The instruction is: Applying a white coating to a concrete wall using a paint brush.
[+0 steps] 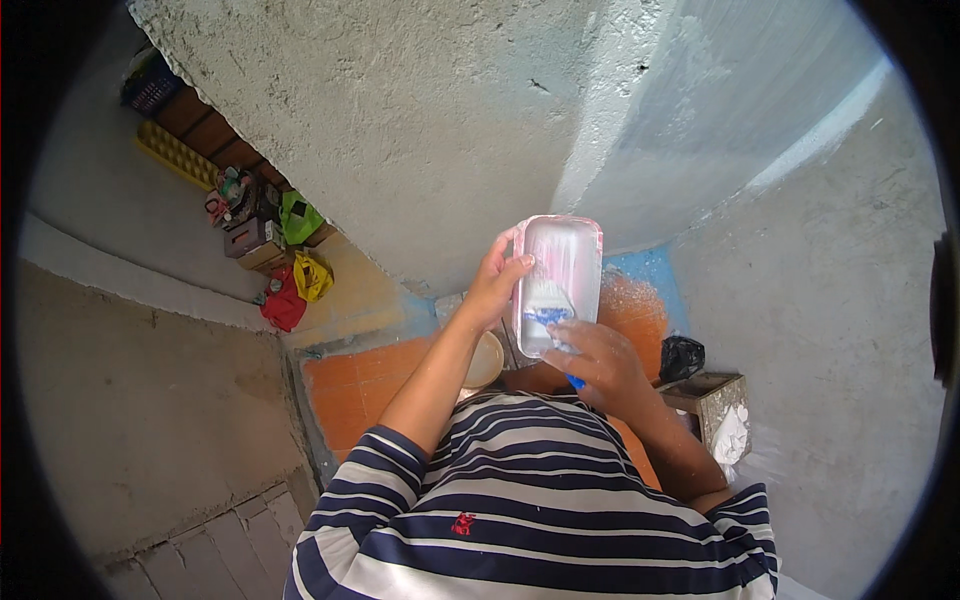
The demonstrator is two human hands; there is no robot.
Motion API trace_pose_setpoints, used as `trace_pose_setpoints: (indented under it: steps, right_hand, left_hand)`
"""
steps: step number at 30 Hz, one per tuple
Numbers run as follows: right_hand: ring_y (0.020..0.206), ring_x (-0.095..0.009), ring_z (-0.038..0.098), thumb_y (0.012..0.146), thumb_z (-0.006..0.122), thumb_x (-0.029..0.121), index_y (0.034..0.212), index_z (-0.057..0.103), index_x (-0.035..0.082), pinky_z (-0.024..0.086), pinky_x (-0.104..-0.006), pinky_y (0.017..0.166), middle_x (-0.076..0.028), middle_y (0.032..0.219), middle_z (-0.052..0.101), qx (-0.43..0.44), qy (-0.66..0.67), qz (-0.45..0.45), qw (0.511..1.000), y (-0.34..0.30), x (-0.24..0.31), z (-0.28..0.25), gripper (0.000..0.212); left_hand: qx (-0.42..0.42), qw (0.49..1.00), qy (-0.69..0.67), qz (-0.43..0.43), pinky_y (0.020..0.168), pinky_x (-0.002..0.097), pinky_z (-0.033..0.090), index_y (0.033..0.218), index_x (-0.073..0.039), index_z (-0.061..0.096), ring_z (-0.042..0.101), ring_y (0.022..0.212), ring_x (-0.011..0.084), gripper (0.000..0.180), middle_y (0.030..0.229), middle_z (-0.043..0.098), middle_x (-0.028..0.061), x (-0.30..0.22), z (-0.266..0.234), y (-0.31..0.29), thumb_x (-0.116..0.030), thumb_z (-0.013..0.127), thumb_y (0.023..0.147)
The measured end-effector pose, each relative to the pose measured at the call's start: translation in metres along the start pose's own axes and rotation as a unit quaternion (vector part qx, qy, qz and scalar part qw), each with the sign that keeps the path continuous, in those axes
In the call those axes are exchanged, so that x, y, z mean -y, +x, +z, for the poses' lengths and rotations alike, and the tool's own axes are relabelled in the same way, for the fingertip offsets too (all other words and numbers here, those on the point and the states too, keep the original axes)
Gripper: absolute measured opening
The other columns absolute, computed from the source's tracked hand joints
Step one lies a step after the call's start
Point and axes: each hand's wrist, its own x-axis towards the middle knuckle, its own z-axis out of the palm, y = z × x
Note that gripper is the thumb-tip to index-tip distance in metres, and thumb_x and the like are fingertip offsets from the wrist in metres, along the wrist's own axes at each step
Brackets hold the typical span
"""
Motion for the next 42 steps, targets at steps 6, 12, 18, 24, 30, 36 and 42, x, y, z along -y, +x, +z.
trace_pose_setpoints:
  steps: [6,12,18,24,30,36,42]
  right_hand:
    - [0.111,-0.033,0.063,0.068,0.071,0.004,0.109,0.072,0.016,0.052,-0.0435,0.092,-0.012,0.118,0.066,-0.045,-0.007,0.009,0.999,-0.002,-0.022,-0.008,0.042]
    - [0.113,-0.034,0.062,0.067,0.07,0.003,0.109,0.072,0.017,0.052,-0.0433,0.093,-0.012,0.119,0.066,-0.042,-0.049,-0.02,0.998,0.014,-0.028,-0.005,0.044]
    - [0.11,-0.032,0.063,0.069,0.07,0.001,0.109,0.071,0.018,0.052,-0.0421,0.091,-0.012,0.118,0.066,0.015,0.034,-0.021,0.999,-0.011,-0.002,0.0,0.044]
    - [0.111,-0.034,0.063,0.073,0.071,0.004,0.107,0.072,0.013,0.052,-0.0429,0.091,-0.014,0.122,0.066,-0.06,-0.038,-0.027,0.997,0.012,-0.022,-0.02,0.035]
    - [0.112,-0.033,0.063,0.076,0.07,0.007,0.106,0.072,0.017,0.051,-0.0443,0.095,-0.012,0.119,0.066,0.004,-0.024,-0.07,0.997,0.017,-0.015,-0.01,0.032]
    - [0.113,-0.031,0.063,0.076,0.071,0.007,0.107,0.072,0.018,0.05,-0.0443,0.096,-0.01,0.12,0.067,0.07,0.053,-0.067,0.994,0.01,-0.008,-0.021,0.033]
    - [0.114,-0.032,0.062,0.074,0.07,0.005,0.11,0.071,0.019,0.049,-0.0443,0.096,-0.011,0.119,0.066,-0.031,-0.041,-0.042,0.998,0.037,-0.038,-0.023,0.039]
  left_hand:
    - [-0.023,0.998,-0.049,-0.039,0.086,0.0306,0.051,0.144,-0.009,0.037,0.063,0.099,0.0153,0.053,0.11,0.065,0.0096,0.01,0.003,-0.005,-0.016,0.059,0.095]
    - [0.008,0.999,-0.013,-0.036,0.084,0.0304,0.052,0.143,-0.011,0.039,0.063,0.097,0.0148,0.052,0.108,0.065,0.0088,0.017,0.002,-0.001,-0.016,0.058,0.095]
    - [-0.012,0.999,-0.032,-0.018,0.08,0.0294,0.051,0.143,-0.011,0.039,0.061,0.096,0.0142,0.053,0.11,0.064,0.0092,0.011,-0.004,-0.001,-0.017,0.057,0.094]
    - [0.007,0.999,-0.036,-0.015,0.083,0.0302,0.052,0.142,-0.011,0.039,0.061,0.1,0.0158,0.052,0.114,0.06,0.0088,0.011,-0.003,-0.005,-0.021,0.056,0.094]
    - [0.004,0.998,-0.059,-0.035,0.09,0.0329,0.052,0.142,-0.012,0.039,0.06,0.106,0.0175,0.051,0.12,0.059,0.0099,-0.001,-0.004,0.0,-0.022,0.055,0.095]
    - [-0.018,0.998,-0.029,-0.05,0.092,0.0338,0.051,0.143,-0.012,0.038,0.059,0.109,0.019,0.051,0.123,0.057,0.0092,-0.013,-0.004,-0.003,-0.022,0.055,0.096]
    - [0.007,0.998,-0.052,-0.028,0.091,0.0333,0.051,0.144,-0.012,0.039,0.059,0.109,0.0187,0.052,0.122,0.058,0.0093,-0.006,-0.008,0.003,-0.021,0.055,0.096]
